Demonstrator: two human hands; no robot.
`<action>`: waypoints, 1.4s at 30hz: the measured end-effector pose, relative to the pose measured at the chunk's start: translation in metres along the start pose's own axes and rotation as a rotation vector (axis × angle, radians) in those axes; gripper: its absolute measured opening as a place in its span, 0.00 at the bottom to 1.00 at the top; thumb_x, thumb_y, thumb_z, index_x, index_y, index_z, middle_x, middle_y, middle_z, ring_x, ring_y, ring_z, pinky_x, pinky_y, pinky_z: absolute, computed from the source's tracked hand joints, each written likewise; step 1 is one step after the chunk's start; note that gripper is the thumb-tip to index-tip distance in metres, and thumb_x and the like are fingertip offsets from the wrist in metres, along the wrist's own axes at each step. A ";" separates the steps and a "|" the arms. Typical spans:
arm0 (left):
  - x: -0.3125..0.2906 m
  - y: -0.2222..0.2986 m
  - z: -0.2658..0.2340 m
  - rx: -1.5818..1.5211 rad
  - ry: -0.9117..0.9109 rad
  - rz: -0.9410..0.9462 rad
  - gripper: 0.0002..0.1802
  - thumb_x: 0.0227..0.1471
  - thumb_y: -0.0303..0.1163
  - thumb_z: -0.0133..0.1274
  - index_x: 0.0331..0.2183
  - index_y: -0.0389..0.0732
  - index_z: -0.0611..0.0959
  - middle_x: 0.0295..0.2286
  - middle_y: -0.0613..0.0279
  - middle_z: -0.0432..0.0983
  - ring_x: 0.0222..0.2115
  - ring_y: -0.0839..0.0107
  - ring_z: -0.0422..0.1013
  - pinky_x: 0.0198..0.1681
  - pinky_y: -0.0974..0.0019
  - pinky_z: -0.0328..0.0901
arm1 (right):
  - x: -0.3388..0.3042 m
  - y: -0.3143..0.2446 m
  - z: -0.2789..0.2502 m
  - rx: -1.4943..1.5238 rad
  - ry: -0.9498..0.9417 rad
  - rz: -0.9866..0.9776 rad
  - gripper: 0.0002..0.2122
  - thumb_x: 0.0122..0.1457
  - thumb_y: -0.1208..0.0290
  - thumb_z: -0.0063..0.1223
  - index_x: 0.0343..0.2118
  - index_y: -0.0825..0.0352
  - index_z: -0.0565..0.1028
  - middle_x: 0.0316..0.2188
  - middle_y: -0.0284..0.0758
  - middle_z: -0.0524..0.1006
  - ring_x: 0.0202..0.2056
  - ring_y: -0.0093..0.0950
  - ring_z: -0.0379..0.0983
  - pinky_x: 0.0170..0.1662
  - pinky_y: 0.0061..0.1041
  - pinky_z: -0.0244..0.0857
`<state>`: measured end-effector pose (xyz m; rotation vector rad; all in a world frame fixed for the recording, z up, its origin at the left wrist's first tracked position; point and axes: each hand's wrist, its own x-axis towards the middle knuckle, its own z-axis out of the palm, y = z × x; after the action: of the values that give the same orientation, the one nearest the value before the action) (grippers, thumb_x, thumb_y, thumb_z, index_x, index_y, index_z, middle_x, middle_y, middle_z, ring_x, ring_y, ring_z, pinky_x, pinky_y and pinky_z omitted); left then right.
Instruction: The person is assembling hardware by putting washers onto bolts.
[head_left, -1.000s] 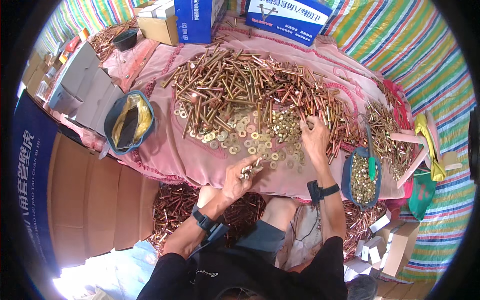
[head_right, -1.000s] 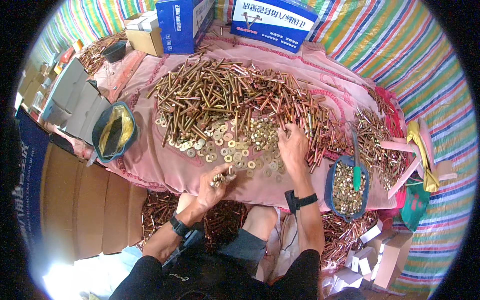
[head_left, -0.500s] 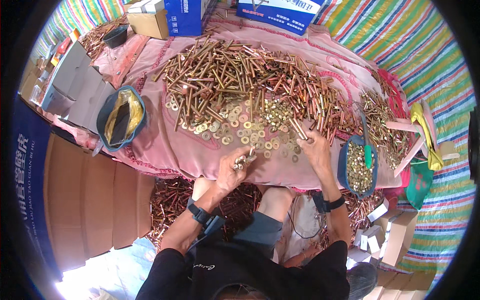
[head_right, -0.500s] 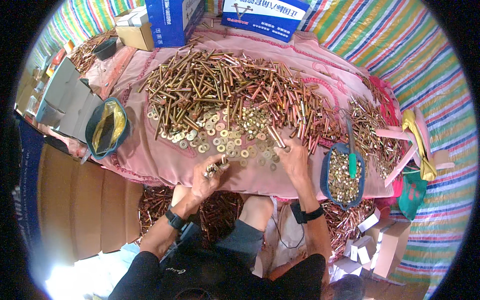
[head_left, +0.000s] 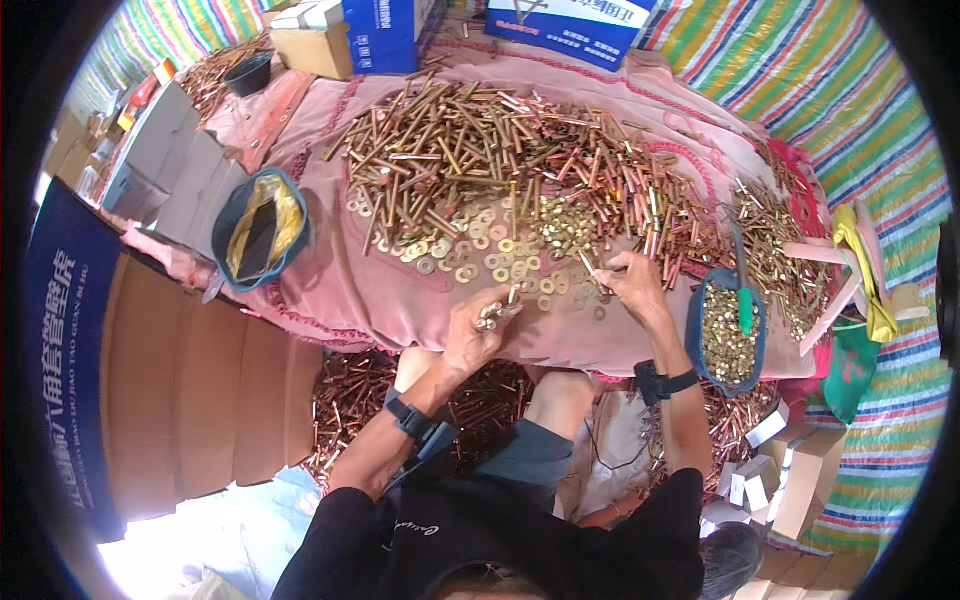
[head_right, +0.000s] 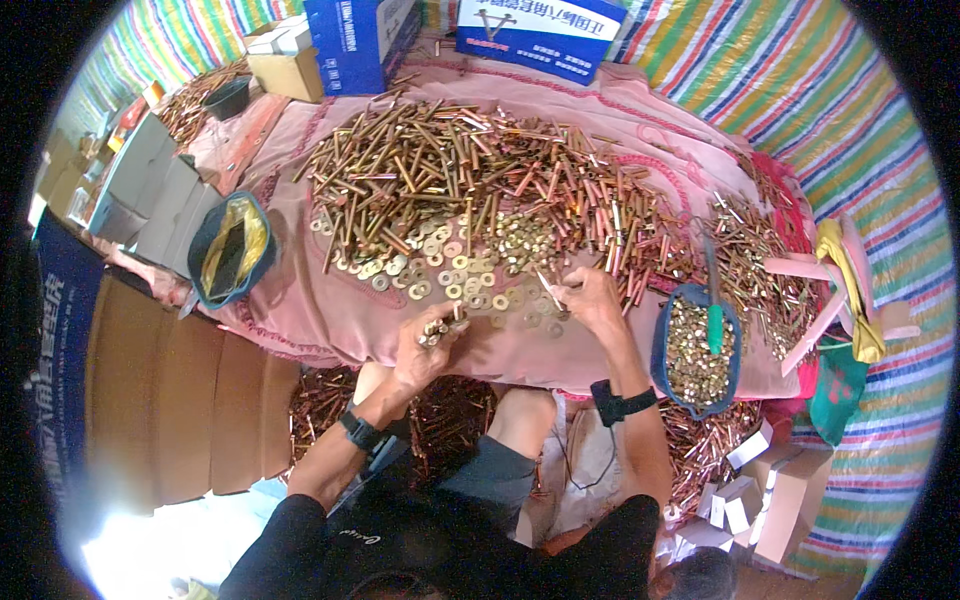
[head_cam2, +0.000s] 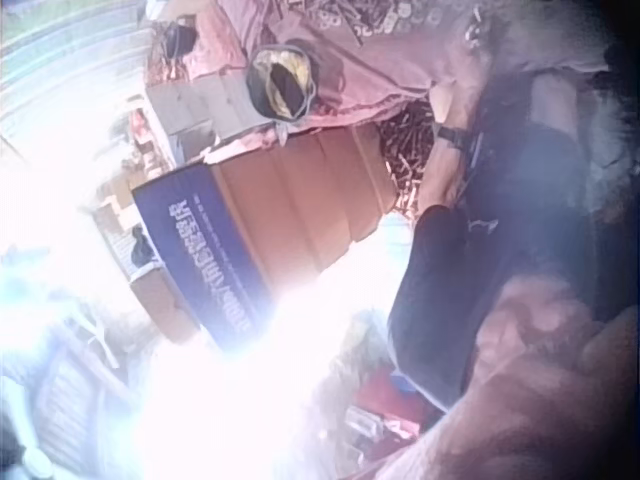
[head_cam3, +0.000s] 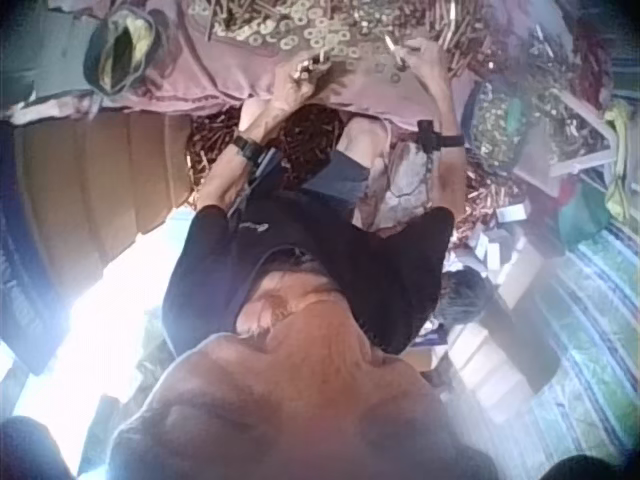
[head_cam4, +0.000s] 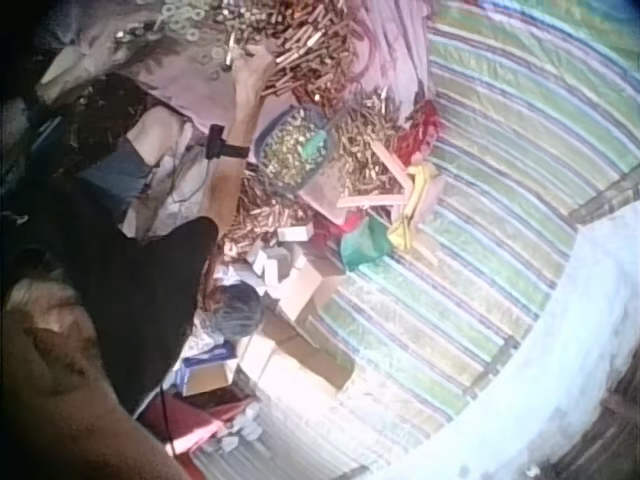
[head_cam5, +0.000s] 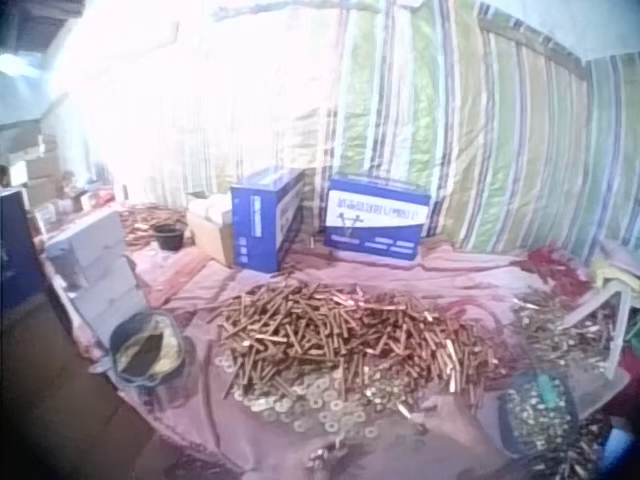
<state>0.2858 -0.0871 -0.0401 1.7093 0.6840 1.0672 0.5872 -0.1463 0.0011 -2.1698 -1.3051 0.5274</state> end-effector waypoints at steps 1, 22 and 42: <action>0.001 0.002 0.000 0.009 0.006 -0.005 0.14 0.53 0.23 0.60 0.44 0.37 0.83 0.36 0.50 0.83 0.37 0.55 0.81 0.41 0.62 0.73 | 0.000 0.003 0.002 0.006 -0.009 -0.005 0.15 0.49 0.63 0.71 0.33 0.70 0.85 0.29 0.43 0.84 0.30 0.33 0.82 0.38 0.31 0.73; 0.001 -0.015 0.000 -0.050 -0.084 0.107 0.19 0.51 0.18 0.50 0.46 0.32 0.81 0.35 0.49 0.81 0.37 0.54 0.79 0.42 0.62 0.72 | -0.064 -0.135 0.041 0.737 0.113 -0.315 0.31 0.62 0.76 0.61 0.67 0.67 0.61 0.41 0.39 0.80 0.37 0.20 0.77 0.37 0.18 0.73; 0.006 -0.004 -0.001 -0.038 -0.020 0.206 0.19 0.51 0.20 0.53 0.47 0.35 0.82 0.38 0.47 0.81 0.39 0.50 0.78 0.44 0.60 0.72 | -0.066 -0.148 0.040 0.127 0.201 -0.767 0.18 0.59 0.76 0.62 0.53 0.66 0.76 0.36 0.44 0.80 0.34 0.42 0.79 0.36 0.37 0.73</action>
<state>0.2878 -0.0800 -0.0411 1.7827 0.4791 1.1955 0.4337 -0.1386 0.0673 -1.4105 -1.7749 0.0737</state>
